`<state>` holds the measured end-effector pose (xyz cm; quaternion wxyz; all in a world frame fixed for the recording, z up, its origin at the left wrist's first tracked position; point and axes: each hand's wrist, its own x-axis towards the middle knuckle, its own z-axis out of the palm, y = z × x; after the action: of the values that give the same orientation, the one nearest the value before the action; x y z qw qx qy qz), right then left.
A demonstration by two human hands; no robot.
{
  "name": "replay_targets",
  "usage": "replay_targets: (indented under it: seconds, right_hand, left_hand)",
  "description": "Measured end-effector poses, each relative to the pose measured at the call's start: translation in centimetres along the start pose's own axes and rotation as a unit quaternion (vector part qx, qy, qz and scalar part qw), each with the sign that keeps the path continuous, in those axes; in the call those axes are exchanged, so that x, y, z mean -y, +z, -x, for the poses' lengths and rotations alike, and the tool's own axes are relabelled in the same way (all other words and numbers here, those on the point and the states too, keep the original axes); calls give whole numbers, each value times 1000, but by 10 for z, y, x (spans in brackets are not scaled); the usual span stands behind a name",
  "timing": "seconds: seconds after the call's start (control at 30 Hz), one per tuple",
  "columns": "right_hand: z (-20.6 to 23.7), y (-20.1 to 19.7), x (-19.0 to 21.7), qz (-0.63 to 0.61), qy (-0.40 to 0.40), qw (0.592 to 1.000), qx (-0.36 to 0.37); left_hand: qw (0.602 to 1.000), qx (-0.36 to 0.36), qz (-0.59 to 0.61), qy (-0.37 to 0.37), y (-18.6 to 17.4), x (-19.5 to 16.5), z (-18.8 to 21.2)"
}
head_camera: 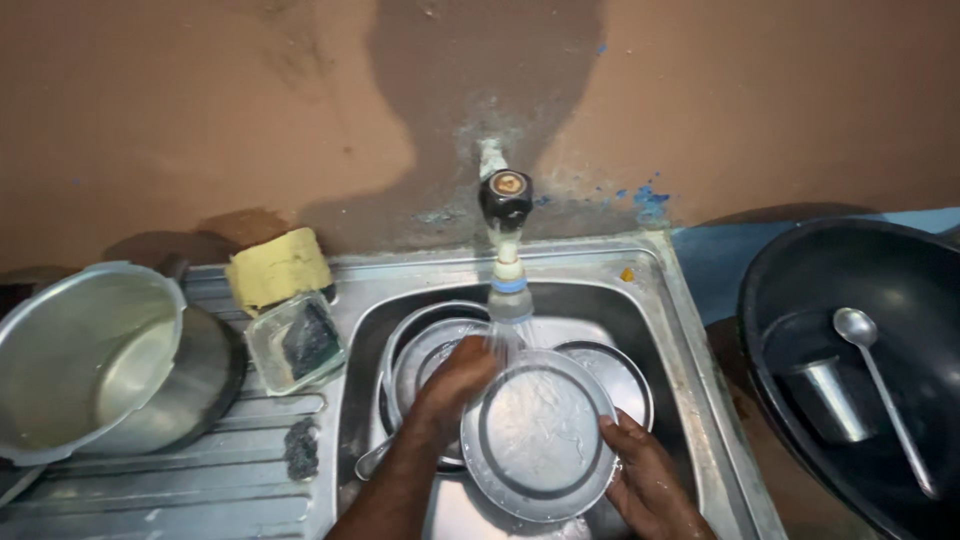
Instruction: The person washes a stack of metal plates and a spoon in a kitchen sink. They scrub each item with a sponge and rinse it under running water from a wall-mounted tap, placing the cleaned items into a black basin to the right.
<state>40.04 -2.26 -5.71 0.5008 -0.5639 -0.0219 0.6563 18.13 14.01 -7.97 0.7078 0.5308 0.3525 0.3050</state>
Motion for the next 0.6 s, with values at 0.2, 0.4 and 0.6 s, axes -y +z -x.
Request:
replay_targets:
  seconds: [0.2, 0.4, 0.6]
  right_hand:
    - [-17, 29, 1, 119, 21, 992, 46]
    - [-22, 7, 19, 87, 205, 913, 342]
    - [-18, 17, 19, 83, 113, 981, 132]
  left_hand:
    - [997, -75, -27, -13, -15, -49, 32]
    - [927, -52, -352, 116, 33, -119, 99]
    - [925, 67, -359, 104, 62, -154, 126]
